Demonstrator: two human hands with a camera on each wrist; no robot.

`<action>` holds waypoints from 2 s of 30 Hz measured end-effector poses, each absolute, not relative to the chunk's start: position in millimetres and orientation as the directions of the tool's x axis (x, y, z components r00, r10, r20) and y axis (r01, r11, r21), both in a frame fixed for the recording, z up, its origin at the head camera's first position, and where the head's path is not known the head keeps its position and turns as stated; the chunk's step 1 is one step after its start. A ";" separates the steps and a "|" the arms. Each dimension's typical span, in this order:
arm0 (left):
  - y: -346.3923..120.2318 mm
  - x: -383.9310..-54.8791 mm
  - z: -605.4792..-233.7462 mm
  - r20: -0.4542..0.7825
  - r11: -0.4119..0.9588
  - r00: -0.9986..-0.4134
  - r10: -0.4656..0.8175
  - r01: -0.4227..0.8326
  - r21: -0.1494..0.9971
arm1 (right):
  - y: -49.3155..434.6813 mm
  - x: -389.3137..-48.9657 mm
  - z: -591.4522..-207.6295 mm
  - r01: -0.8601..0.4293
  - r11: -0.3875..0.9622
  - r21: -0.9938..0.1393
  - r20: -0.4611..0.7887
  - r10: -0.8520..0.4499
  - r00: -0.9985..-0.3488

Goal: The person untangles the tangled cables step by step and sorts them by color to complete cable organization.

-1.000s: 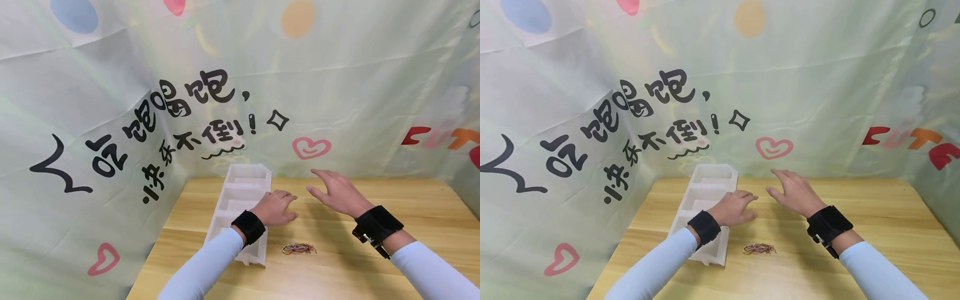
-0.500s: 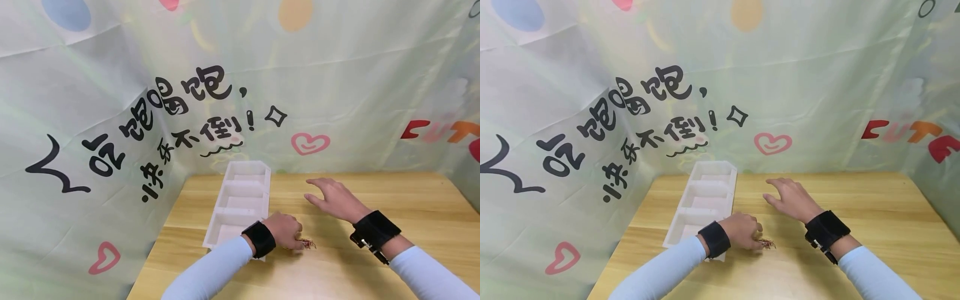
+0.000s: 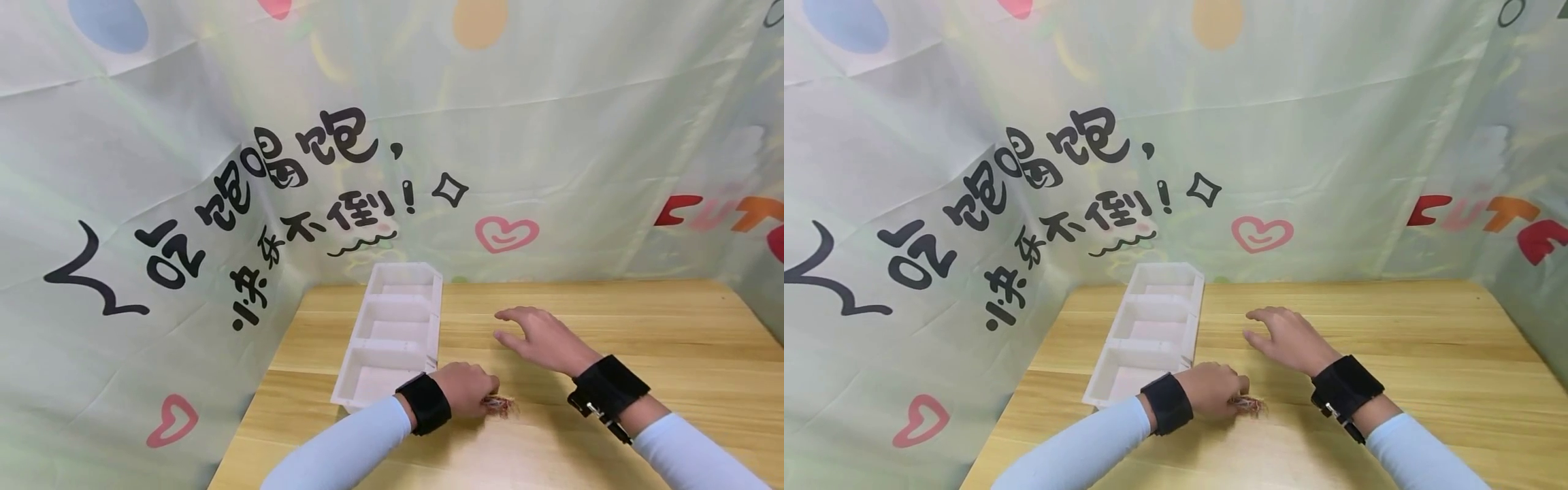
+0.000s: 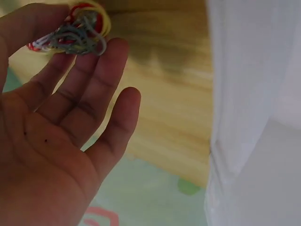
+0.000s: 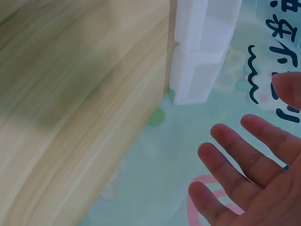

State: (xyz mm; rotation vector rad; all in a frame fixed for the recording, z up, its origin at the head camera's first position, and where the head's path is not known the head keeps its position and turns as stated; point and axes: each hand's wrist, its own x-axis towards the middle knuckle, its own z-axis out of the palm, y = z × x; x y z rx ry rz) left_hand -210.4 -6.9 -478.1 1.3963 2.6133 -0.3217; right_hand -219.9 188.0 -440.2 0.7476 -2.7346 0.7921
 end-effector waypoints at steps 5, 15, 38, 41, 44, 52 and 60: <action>-11.5 -217.8 -456.8 -0.178 0.553 -0.532 0.828 0.828 0.098 | 184.3 -210.1 -436.0 -0.528 0.709 -0.468 0.302 -0.434 -0.849; -29.6 -225.3 -428.9 -0.042 0.581 -0.599 0.799 0.753 0.308 | 178.8 -197.1 -429.2 -0.548 0.676 -0.492 0.329 -0.439 -0.836; -50.9 -214.9 -407.1 0.200 0.438 -0.786 0.586 0.514 0.738 | 174.2 -182.2 -423.9 -0.535 0.545 -0.646 0.367 -0.393 -0.843; -51.3 -204.9 -392.3 0.244 0.323 -0.830 0.502 0.442 0.837 | 172.6 -179.8 -423.4 -0.494 0.509 -0.704 0.354 -0.351 -0.867; -47.7 -194.2 -380.8 0.263 0.165 -0.849 0.459 0.373 0.913 | 169.2 -177.2 -422.6 -0.453 0.466 -0.760 0.328 -0.327 -0.887; -29.8 -188.4 -393.2 0.356 -0.058 -0.858 0.370 0.361 0.931 | 152.4 -170.0 -417.9 -0.482 0.475 -0.736 0.406 -0.259 -0.876; -21.8 -187.5 -392.4 0.375 -0.070 -0.889 0.265 0.370 0.927 | 140.8 -169.1 -417.2 -0.644 0.640 -0.419 0.702 -0.221 -0.677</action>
